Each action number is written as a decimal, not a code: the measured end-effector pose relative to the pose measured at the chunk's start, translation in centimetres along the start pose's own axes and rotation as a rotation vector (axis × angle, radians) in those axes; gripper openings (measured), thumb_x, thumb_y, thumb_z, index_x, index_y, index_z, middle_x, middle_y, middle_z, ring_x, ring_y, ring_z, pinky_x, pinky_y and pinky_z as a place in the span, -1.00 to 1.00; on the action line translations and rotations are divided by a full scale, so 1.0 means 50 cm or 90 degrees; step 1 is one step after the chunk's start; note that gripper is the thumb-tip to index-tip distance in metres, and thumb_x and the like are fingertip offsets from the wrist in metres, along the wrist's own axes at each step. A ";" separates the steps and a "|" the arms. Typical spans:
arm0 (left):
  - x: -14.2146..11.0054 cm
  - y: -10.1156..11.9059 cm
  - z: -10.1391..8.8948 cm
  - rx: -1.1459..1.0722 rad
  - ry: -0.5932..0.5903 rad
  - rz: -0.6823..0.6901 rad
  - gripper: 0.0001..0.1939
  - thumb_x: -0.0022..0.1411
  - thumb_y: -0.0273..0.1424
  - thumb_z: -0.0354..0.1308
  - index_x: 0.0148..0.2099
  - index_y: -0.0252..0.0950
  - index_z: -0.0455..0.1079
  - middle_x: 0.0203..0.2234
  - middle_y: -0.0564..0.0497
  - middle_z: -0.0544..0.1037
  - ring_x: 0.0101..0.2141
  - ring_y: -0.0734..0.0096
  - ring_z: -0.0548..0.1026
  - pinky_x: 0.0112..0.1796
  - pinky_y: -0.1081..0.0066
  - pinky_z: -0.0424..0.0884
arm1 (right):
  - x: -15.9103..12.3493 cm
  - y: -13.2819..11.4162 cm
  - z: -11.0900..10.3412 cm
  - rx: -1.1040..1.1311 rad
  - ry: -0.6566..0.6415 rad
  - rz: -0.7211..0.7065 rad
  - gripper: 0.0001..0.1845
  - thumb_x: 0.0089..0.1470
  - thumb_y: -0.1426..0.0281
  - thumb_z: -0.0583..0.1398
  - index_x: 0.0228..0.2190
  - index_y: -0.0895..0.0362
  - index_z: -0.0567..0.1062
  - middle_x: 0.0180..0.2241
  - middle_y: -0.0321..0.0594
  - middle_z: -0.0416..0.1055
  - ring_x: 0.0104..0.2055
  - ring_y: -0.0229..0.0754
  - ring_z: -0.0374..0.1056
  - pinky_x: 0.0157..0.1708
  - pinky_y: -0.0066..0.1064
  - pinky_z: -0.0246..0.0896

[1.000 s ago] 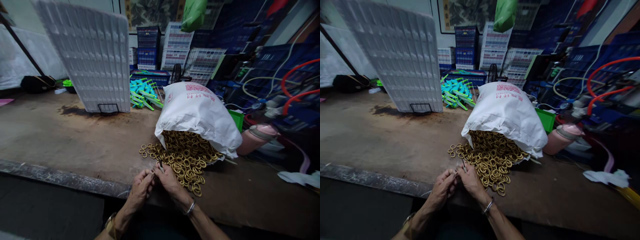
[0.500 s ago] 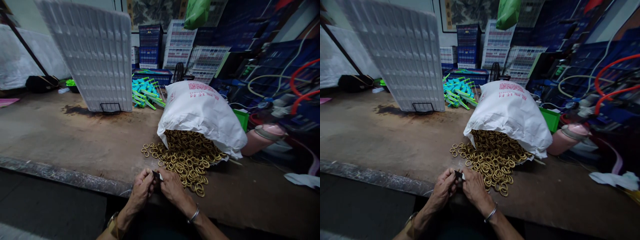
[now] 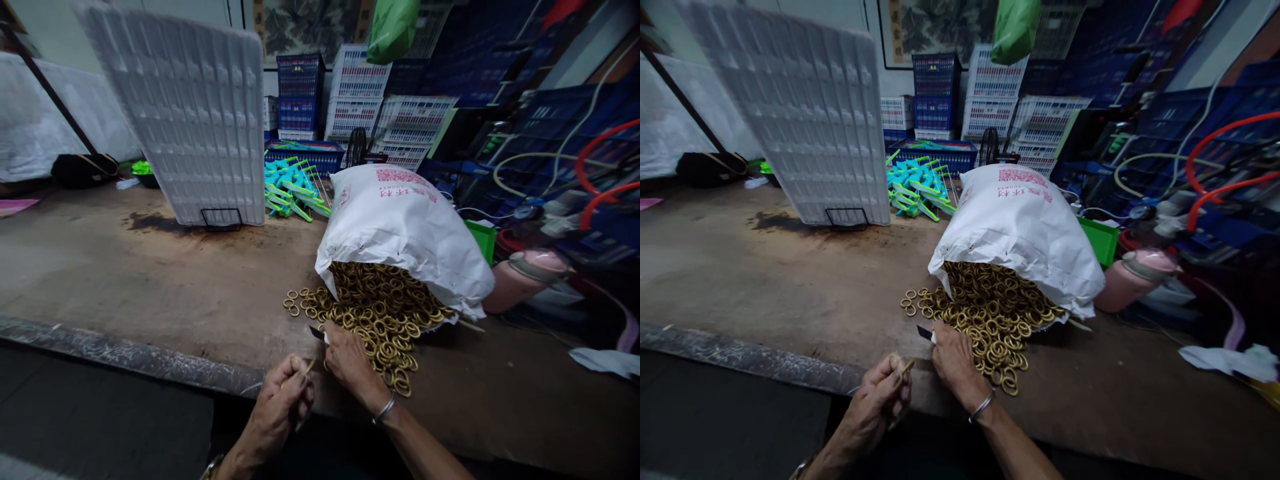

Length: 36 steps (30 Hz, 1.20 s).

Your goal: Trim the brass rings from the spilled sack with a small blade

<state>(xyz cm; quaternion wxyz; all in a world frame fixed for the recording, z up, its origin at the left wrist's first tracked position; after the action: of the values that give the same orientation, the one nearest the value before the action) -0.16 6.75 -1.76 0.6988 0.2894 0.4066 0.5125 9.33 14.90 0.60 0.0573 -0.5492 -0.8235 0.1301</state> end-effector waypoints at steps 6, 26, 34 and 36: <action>0.014 -0.014 -0.028 -0.117 0.031 -0.015 -0.74 0.13 -0.22 0.06 -0.40 -0.34 0.26 -0.45 0.02 0.39 -0.62 0.65 0.22 -0.68 0.60 0.07 | 0.060 -0.015 0.004 -0.095 0.057 0.008 -0.73 -0.06 0.56 0.02 -0.27 0.11 0.33 -0.29 -0.17 0.38 -0.36 -0.18 0.34 -0.45 -0.43 -0.01; 0.041 -0.047 -0.077 -0.238 0.108 -0.090 -0.78 -0.05 -0.38 0.28 -0.38 -0.35 0.31 -0.43 -0.01 0.45 -0.45 0.47 0.42 -0.60 0.57 0.20 | 0.090 -0.018 0.026 -0.096 0.069 0.027 -0.70 -0.01 0.52 0.01 -0.17 0.12 0.26 -0.25 -0.12 0.35 -0.34 -0.12 0.35 -0.40 -0.38 0.12; 0.056 -0.020 -0.057 -0.146 0.112 -0.035 -0.73 -0.03 -0.28 0.24 -0.41 -0.30 0.21 -0.59 0.14 0.33 -0.59 0.58 0.34 -0.69 0.63 0.16 | 0.025 -0.020 0.012 0.263 0.108 -0.132 -0.84 -0.02 0.55 0.02 -0.38 0.11 0.33 -0.46 -0.32 0.33 -0.41 -0.30 0.24 -0.41 -0.53 0.03; 0.055 -0.024 -0.050 -0.092 0.120 -0.024 -0.72 0.01 -0.23 0.19 -0.32 -0.28 0.23 -0.60 0.15 0.31 -0.62 0.60 0.31 -0.70 0.63 0.15 | 0.003 -0.012 0.011 0.332 0.114 -0.134 -0.89 0.03 0.49 0.01 -0.41 0.11 0.33 -0.48 -0.34 0.31 -0.43 -0.31 0.21 -0.43 -0.53 0.02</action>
<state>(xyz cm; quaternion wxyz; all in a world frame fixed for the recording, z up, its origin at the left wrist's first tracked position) -1.33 8.97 -4.75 0.6858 0.1810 0.4379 0.5525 8.59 14.71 0.23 0.2820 -0.4365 -0.8067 0.2814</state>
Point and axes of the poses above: each hand's wrist, its own x-axis towards the middle knuckle, its own z-axis out of the palm, y = z × x, the point moved 7 cm from there along x, towards the middle knuckle
